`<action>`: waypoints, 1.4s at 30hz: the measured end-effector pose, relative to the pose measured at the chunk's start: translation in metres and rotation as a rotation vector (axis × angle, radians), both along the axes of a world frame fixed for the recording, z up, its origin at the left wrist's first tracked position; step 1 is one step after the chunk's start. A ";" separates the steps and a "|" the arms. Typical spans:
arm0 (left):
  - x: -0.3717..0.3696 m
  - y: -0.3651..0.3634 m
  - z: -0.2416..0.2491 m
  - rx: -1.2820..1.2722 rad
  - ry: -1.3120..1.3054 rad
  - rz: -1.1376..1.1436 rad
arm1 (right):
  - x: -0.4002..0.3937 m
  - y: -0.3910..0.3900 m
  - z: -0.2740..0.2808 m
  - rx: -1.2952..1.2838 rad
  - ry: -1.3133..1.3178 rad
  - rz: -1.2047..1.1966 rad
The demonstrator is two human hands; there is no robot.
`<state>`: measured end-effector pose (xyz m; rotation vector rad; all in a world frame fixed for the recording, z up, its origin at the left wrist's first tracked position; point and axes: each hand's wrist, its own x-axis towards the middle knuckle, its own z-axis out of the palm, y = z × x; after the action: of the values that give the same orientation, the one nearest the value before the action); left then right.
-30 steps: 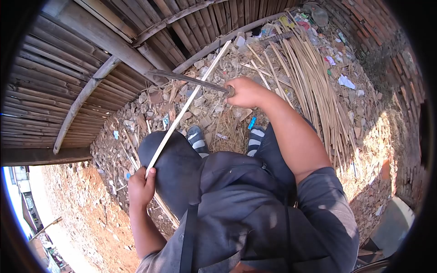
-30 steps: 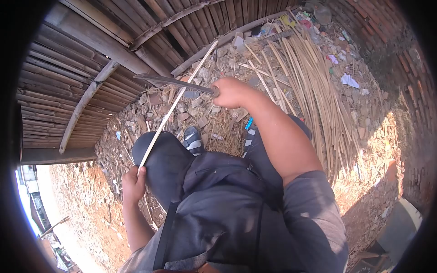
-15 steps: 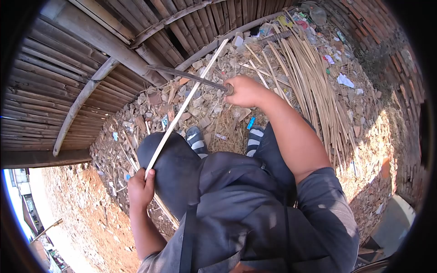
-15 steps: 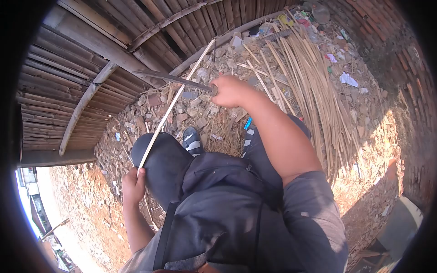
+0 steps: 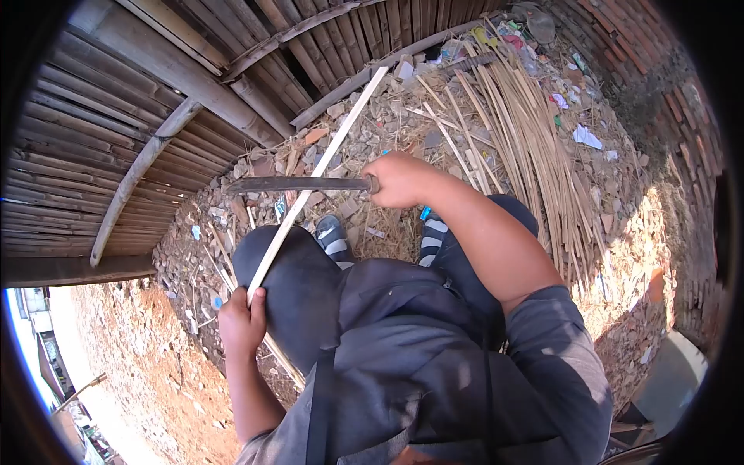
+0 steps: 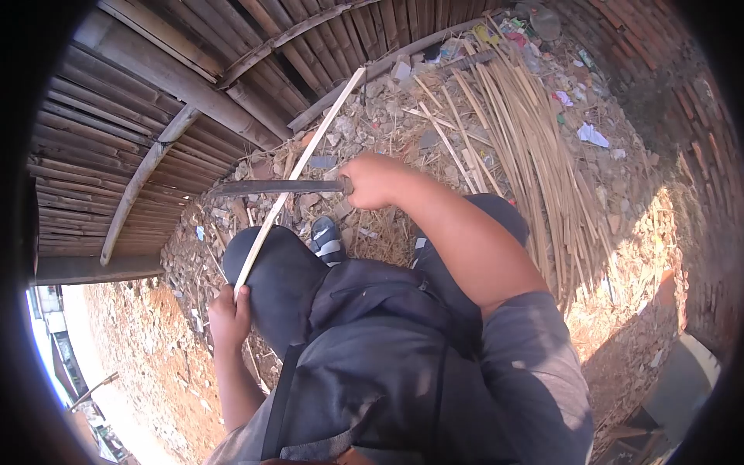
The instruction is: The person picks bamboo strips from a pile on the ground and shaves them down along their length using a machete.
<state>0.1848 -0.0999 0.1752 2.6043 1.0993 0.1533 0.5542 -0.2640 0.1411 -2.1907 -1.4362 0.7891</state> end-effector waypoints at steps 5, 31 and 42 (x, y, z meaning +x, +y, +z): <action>0.004 0.000 0.002 -0.012 0.016 -0.014 | -0.007 -0.005 0.022 -0.020 -0.133 -0.001; 0.006 -0.001 0.005 0.005 0.017 -0.017 | -0.010 -0.002 0.019 -0.057 -0.131 -0.018; 0.005 -0.001 0.002 -0.010 0.000 0.015 | 0.016 -0.008 0.009 0.046 -0.121 -0.175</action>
<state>0.1898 -0.1010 0.1767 2.5879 1.1167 0.1500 0.5697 -0.2720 0.1499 -2.3247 -1.2820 0.5664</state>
